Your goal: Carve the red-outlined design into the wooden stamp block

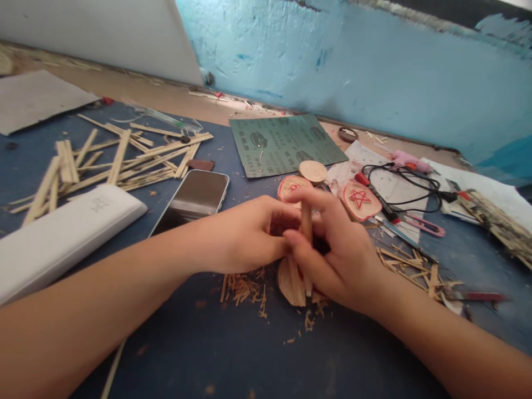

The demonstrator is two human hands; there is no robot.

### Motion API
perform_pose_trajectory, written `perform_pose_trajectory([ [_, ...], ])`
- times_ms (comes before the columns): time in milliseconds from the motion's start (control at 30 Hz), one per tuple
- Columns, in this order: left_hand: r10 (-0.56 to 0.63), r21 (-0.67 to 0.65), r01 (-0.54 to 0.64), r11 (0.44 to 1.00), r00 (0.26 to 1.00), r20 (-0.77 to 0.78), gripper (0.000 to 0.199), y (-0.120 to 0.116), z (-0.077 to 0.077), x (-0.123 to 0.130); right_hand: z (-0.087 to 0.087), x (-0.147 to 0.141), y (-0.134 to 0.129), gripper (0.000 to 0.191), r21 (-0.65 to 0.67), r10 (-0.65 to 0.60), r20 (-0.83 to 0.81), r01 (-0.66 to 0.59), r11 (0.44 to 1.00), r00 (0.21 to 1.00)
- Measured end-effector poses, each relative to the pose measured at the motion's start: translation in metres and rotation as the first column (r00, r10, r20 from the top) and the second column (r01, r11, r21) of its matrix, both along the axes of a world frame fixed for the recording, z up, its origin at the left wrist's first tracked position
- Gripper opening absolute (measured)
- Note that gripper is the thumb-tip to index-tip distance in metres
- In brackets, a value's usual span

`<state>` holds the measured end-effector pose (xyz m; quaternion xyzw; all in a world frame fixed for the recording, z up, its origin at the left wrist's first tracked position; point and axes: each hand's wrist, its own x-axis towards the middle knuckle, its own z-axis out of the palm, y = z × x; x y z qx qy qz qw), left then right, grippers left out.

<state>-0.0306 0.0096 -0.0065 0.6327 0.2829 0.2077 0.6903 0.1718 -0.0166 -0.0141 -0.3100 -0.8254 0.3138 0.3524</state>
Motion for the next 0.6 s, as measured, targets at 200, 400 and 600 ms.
perform_pose_trajectory([
  [200, -0.032, 0.011, 0.033, 0.999, 0.994, -0.108, 0.016, 0.0027, 0.0012, 0.0012, 0.0000, 0.0009, -0.0047, 0.045, -0.085, -0.138, -0.218, 0.122, 0.989, 0.966],
  [400, -0.030, 0.013, 0.031, 0.999, 0.995, -0.098, 0.018, 0.0015, 0.0024, 0.0003, 0.0000, 0.0011, -0.0026, 0.049, -0.056, -0.159, -0.177, 0.151, 0.987, 0.971],
  [600, -0.011, 0.002, 0.012, 1.000, 1.000, -0.028, 0.009, 0.0021, 0.0008, 0.0002, -0.0013, 0.0003, 0.0017, 0.042, -0.072, -0.061, -0.056, 0.057, 0.996, 0.997],
])
